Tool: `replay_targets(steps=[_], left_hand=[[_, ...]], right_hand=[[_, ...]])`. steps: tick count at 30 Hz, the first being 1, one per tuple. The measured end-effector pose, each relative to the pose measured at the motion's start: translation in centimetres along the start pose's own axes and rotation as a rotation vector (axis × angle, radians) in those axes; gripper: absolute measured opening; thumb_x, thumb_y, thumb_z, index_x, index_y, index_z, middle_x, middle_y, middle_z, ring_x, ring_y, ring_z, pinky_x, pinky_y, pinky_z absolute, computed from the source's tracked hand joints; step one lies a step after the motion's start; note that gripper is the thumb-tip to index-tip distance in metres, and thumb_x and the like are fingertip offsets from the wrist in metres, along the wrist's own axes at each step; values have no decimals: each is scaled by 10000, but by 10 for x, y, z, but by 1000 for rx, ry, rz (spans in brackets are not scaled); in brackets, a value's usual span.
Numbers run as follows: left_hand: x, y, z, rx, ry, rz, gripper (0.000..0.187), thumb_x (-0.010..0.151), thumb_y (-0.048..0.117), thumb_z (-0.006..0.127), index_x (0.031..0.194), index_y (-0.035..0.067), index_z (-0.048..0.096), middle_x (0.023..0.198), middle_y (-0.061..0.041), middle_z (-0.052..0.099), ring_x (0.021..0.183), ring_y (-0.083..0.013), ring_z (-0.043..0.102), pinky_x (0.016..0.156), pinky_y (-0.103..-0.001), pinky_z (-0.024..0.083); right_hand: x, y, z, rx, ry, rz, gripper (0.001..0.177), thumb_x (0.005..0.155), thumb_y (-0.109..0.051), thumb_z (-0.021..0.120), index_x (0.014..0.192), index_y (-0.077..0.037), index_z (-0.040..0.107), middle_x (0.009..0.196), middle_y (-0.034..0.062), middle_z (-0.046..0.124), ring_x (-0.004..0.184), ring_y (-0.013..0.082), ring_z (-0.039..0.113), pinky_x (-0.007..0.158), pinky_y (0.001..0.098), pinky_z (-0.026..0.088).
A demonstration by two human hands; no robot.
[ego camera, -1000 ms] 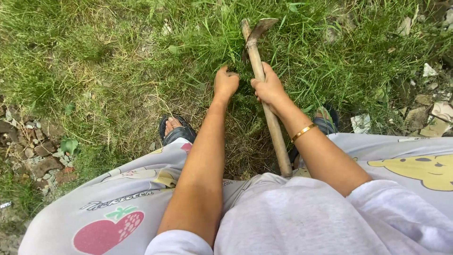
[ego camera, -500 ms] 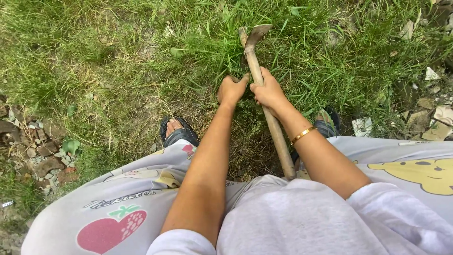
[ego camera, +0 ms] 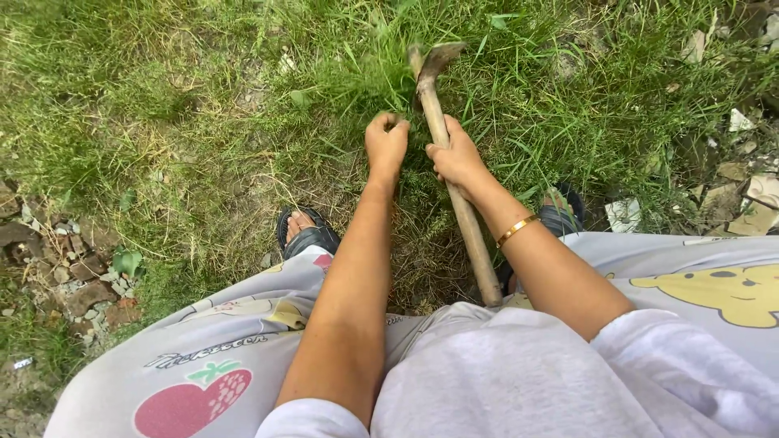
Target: Picking weeds and leaves from the ground using a small pickaxe.
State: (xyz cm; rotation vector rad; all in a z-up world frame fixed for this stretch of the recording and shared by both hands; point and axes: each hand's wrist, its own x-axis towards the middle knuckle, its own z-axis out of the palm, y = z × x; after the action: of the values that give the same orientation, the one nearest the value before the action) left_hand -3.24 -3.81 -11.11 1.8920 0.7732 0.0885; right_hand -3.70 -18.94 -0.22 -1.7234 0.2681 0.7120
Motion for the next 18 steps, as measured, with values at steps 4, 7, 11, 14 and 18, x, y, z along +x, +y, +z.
replay_targets(steps=[4,7,11,14,18], left_hand=[[8,0,5,-341,-60,-21,132,844,99,734,851,-29,705,794,-94,642,723,-178,544,669,-366,467],[5,3,2,-278,14,-29,117,783,120,721,817,11,698,789,-91,719,711,-170,618,692,-339,522],[-11,12,-9,-142,41,-74,155,741,172,747,828,45,725,779,-81,741,709,-171,656,711,-334,534],[-22,19,-10,-18,-61,-52,254,726,219,766,878,26,698,824,-112,755,750,-241,692,730,-370,553],[-31,27,-12,237,6,-212,396,708,328,825,996,93,690,939,-134,724,898,-337,701,776,-441,521]], right_hand=[[10,10,-5,31,-18,39,617,943,-59,635,1519,-101,416,842,26,605,565,93,541,460,270,481],[1,0,-1,28,35,25,647,933,-66,639,1524,-134,385,824,24,605,554,88,532,445,274,473],[-5,-1,-4,-76,19,18,611,942,-65,626,1511,-123,412,793,52,594,529,121,527,444,291,462],[-6,0,-4,-57,29,44,675,926,-61,638,1529,-116,339,782,57,620,529,126,538,443,297,467],[-13,0,-5,-11,-14,-15,624,927,-57,629,1507,-85,403,814,42,598,550,106,538,442,280,466]])
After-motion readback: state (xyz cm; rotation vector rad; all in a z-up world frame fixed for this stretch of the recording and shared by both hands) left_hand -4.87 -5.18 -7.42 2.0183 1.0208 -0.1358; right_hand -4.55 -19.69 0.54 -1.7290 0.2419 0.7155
